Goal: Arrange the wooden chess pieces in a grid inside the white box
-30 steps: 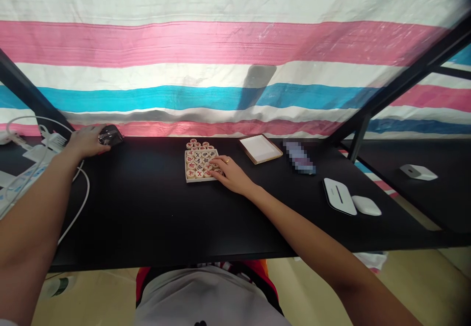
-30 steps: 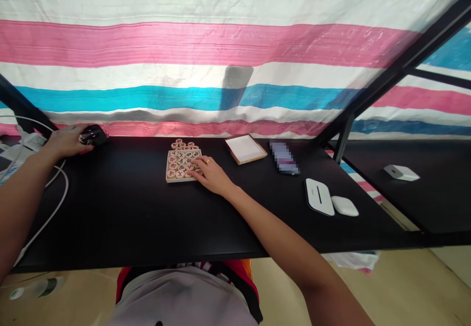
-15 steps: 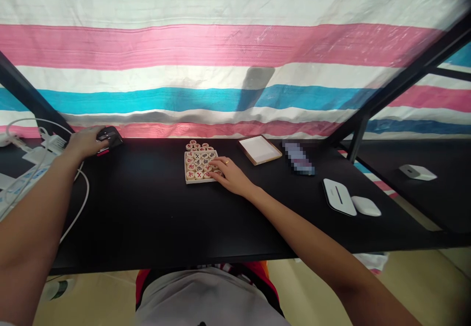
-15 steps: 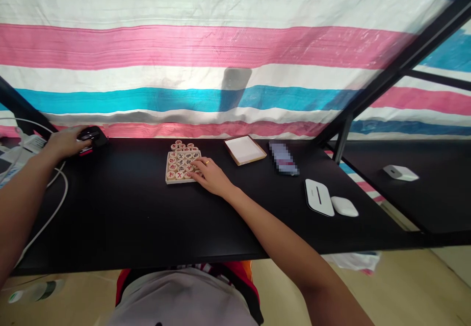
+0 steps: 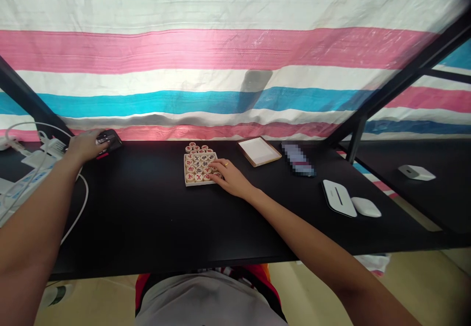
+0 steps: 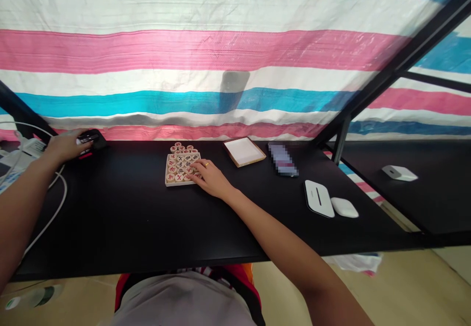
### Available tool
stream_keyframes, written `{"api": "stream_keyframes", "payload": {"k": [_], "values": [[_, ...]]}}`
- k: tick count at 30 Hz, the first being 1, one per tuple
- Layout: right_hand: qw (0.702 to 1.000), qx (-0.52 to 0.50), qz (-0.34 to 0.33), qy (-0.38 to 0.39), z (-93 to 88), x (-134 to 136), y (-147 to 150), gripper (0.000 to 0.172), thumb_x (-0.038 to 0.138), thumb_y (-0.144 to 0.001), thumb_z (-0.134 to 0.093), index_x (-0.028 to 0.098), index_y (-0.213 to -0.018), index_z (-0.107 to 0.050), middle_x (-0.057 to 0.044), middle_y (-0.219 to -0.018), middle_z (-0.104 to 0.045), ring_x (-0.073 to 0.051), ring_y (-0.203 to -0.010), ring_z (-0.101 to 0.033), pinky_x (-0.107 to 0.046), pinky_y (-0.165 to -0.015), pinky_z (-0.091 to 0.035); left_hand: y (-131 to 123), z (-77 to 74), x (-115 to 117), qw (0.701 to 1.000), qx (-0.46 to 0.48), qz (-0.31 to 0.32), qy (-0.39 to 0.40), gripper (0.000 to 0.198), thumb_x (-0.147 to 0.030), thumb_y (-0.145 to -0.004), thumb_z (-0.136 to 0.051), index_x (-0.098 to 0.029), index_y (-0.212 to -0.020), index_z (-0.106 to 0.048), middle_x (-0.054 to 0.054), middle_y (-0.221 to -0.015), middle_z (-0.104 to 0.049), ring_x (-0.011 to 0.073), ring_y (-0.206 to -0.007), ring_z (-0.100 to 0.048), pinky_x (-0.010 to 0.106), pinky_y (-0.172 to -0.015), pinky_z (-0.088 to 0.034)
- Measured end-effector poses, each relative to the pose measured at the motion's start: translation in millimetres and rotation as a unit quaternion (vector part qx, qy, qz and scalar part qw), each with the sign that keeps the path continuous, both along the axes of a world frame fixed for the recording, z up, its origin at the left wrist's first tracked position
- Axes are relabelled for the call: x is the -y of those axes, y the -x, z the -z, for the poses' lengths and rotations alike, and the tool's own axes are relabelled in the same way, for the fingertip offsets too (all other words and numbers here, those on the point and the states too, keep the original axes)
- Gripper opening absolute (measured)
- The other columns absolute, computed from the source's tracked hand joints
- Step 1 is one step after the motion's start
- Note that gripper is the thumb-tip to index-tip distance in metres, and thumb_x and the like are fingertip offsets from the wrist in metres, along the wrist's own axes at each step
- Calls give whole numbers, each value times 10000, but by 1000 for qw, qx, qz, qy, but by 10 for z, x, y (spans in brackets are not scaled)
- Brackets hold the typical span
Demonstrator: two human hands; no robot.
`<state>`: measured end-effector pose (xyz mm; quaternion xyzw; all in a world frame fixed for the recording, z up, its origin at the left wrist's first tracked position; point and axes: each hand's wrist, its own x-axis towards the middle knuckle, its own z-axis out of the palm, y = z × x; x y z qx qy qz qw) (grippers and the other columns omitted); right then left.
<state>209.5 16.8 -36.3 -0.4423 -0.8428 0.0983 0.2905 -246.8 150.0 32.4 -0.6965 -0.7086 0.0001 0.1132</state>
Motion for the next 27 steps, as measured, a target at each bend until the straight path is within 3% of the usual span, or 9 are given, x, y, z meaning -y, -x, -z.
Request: {"api": "stream_keyframes", "payload": {"k": [9, 21, 27], "values": [[1000, 0, 0, 1, 8, -6, 0, 323, 376, -916, -473, 213, -1185, -547, -101, -1193, -543, -241, -1111, -492, -403, -958, -433, 43, 9, -17, 1000, -8, 11, 16, 700, -493, -801, -519, -137, -1385, -370, 184, -1287, -536, 339, -1151, -516, 391, -887, -408], [1000, -3, -3, 0, 6, -1, -1, 323, 376, -915, -471, 236, -1198, -541, -101, -1188, -545, -245, -1119, -495, -419, -950, -442, 26, 41, -26, 1000, -16, 1, -8, 603, -506, -865, -376, -154, -1353, -414, 189, -1238, -571, 335, -1082, -548, 374, -831, -406], [1000, 0, 1, 4, 3, -1, -4, 323, 377, -915, -471, 232, -1194, -543, -99, -1193, -543, -242, -1120, -495, -415, -957, -438, 72, 30, -33, 999, -34, 19, 1, 698, -482, -781, -522, -124, -1365, -391, 184, -1244, -562, 340, -1119, -522, 377, -883, -390]]}}
